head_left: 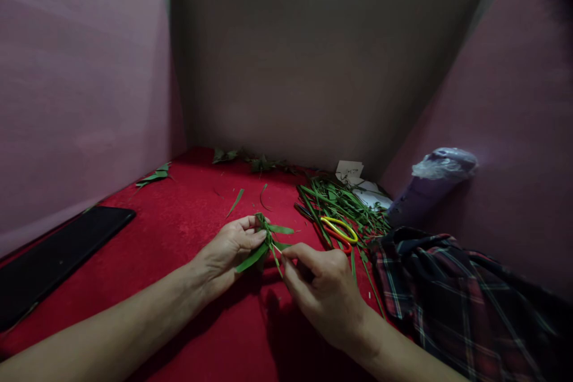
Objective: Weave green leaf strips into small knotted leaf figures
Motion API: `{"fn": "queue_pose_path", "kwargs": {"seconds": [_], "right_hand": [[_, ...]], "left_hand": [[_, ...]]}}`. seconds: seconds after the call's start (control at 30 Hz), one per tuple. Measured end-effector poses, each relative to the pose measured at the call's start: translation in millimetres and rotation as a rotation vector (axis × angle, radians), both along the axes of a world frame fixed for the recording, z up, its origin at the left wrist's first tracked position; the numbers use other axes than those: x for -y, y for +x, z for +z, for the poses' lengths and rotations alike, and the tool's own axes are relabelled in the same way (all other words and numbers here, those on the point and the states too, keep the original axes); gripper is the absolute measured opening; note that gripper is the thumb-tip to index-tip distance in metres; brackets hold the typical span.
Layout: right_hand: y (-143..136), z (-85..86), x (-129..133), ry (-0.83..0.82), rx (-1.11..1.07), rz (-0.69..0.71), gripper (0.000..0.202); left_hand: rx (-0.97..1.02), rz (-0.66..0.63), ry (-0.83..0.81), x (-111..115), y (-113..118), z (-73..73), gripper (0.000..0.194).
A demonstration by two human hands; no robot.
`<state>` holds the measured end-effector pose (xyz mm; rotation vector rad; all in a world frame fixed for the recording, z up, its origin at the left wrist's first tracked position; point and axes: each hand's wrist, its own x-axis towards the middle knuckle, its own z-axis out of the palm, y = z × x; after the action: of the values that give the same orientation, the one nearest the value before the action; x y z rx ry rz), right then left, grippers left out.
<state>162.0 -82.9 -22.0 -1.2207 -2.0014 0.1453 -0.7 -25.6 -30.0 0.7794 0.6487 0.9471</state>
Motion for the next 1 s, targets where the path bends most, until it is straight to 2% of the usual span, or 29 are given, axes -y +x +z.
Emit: {"fn": "queue_pose_path", "kwargs": {"seconds": [0.17, 0.47, 0.83, 1.0], "right_hand": [[-0.3, -0.3, 0.7, -0.01, -0.008, -0.009, 0.013], [-1.3, 0.4, 0.0, -0.045, -0.03, -0.005, 0.016], [-4.2, 2.7, -3.8, -0.414, -0.374, 0.033, 0.021], [-2.8, 0.1, -3.5, -0.242, -0.227, 0.019, 0.02]], "left_hand": [[0.012, -0.011, 0.032, -0.7, -1.1, -2.4, 0.014], [-0.003, 0.049, 0.049, 2.6, 2.3, 0.5, 0.021], [0.051, 0.028, 0.027, 0.8, 2.4, 0.2, 0.021], [-0.073, 0.076, 0.082, 3.6, 4.3, 0.3, 0.024]]}}
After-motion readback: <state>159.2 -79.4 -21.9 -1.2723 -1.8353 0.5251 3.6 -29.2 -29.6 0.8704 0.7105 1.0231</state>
